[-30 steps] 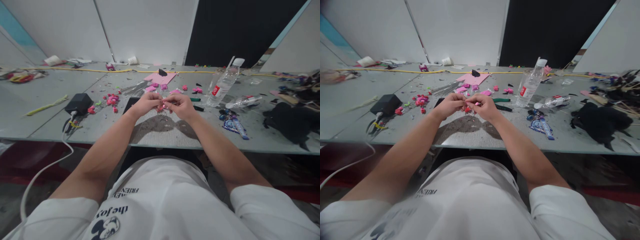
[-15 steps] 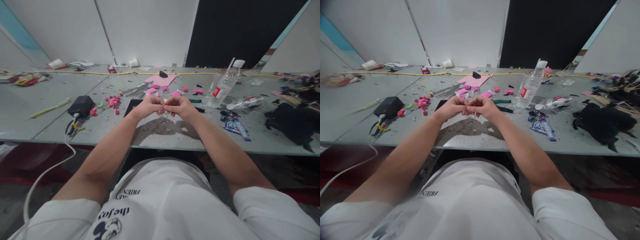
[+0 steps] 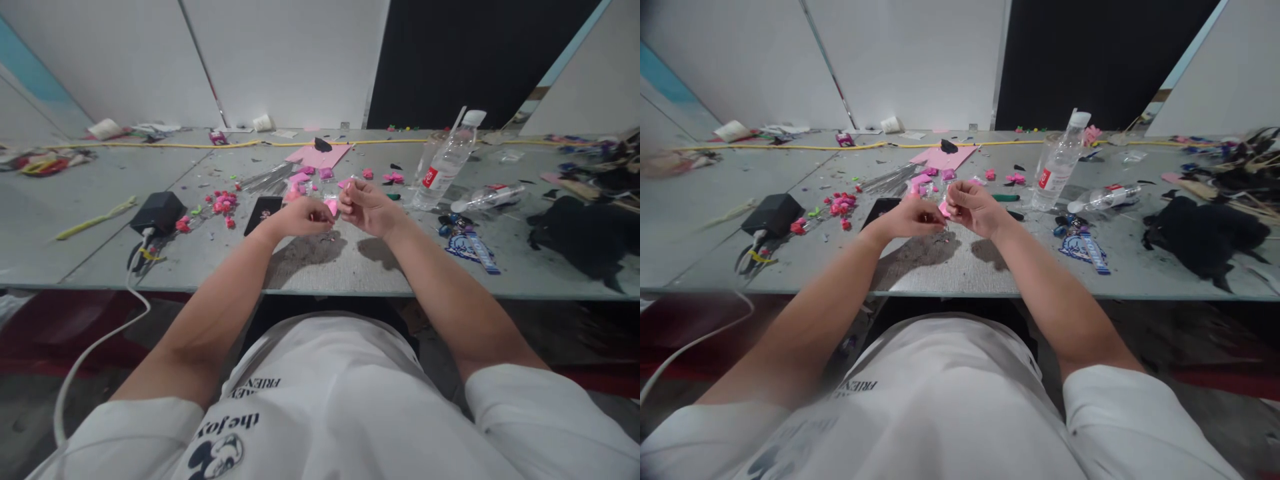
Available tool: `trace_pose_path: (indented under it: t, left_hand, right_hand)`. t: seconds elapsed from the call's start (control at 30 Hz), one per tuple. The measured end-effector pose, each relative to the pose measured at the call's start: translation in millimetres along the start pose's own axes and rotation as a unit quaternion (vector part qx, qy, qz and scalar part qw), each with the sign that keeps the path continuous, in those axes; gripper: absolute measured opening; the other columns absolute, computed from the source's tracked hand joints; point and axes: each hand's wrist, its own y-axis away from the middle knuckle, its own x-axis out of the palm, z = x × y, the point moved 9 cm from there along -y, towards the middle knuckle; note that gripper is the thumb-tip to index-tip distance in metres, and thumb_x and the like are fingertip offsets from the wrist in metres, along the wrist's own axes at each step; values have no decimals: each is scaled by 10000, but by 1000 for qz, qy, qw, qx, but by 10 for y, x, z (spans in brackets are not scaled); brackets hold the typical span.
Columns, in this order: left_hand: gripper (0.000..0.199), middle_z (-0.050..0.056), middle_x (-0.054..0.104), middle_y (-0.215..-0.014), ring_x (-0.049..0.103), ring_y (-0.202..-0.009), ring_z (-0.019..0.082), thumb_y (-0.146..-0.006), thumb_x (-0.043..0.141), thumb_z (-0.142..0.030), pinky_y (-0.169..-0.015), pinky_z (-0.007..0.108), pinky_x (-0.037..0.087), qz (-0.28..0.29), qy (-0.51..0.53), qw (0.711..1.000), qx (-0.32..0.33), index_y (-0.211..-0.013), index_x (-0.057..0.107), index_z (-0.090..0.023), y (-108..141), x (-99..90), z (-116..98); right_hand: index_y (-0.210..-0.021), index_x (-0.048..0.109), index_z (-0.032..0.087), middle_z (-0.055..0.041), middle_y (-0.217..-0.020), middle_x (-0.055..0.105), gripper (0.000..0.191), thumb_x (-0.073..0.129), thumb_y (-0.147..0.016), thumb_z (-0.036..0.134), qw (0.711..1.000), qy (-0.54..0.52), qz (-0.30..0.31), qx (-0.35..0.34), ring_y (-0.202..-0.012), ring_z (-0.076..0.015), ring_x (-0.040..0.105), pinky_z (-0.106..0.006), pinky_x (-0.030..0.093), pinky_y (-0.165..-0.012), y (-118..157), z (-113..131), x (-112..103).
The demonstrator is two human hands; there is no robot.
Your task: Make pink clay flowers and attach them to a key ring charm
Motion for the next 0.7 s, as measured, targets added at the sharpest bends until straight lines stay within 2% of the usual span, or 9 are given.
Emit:
trace_pose_path:
  t: [0.07, 0.13, 0.3, 0.43, 0.57, 0.63, 0.7]
  left_hand:
    - [145, 43, 724, -766, 603, -669, 147, -785, 836, -295, -665, 274, 460, 56, -90, 994, 37, -898, 861, -209, -5, 110, -10]
    - [160, 65, 760, -833, 628, -710, 161, -811, 832, -298, -707, 283, 471, 94, -135, 984, 63, -949, 891, -242, 0, 199, 9]
    - [143, 80, 801, -857, 664, -786, 200, -882, 792, -279, -767, 308, 465, 118, -187, 971, 90, -971, 903, -272, -2, 320, 98]
    - [133, 72, 829, -905, 703, -868, 214, -882, 780, -222, -827, 309, 483, 105, -178, 975, 81, -924, 894, -277, -27, 349, 132]
    - [113, 70, 796, -858, 688, -819, 197, -890, 764, -231, -791, 297, 488, 95, -163, 979, 72, -882, 876, -248, -41, 319, 80]
    - [102, 76, 774, -871, 672, -782, 182, -892, 772, -268, -747, 292, 490, 53, -128, 988, 73, -886, 865, -225, -43, 210, -2]
    - [128, 78, 745, -865, 649, -740, 166, -903, 781, -310, -696, 289, 487, -24, -68, 995, 74, -891, 854, -206, -29, 28, -109]
  right_hand:
    - [-771, 430, 257, 65, -761, 425, 746, 934, -623, 787, 999, 28, -27, -24, -653, -108, 442, -271, 353, -574, -5, 50, -57]
    - [-764, 409, 263, 57, -765, 421, 768, 906, -618, 829, 997, 49, -44, -36, -656, -115, 428, -279, 345, -571, -4, 73, -86]
    - [-770, 417, 264, 62, -753, 412, 756, 925, -618, 803, 998, 35, -34, -51, -645, -113, 426, -280, 344, -576, 8, 95, -38]
    - [-770, 442, 259, 70, -733, 414, 736, 948, -617, 771, 998, 7, -25, -55, -637, -109, 435, -274, 342, -572, 21, 120, 5]
    - [-758, 470, 257, 75, -711, 426, 728, 945, -596, 786, 997, 11, -36, -66, -621, -106, 431, -280, 362, -577, 36, 160, 7]
    - [-775, 524, 257, 80, -693, 455, 695, 971, -579, 753, 996, -8, -26, -85, -609, -103, 436, -276, 370, -581, 42, 193, 23]
    - [-784, 579, 255, 86, -660, 490, 646, 997, -580, 703, 994, -23, -7, -106, -598, -99, 451, -271, 385, -588, 43, 221, 44]
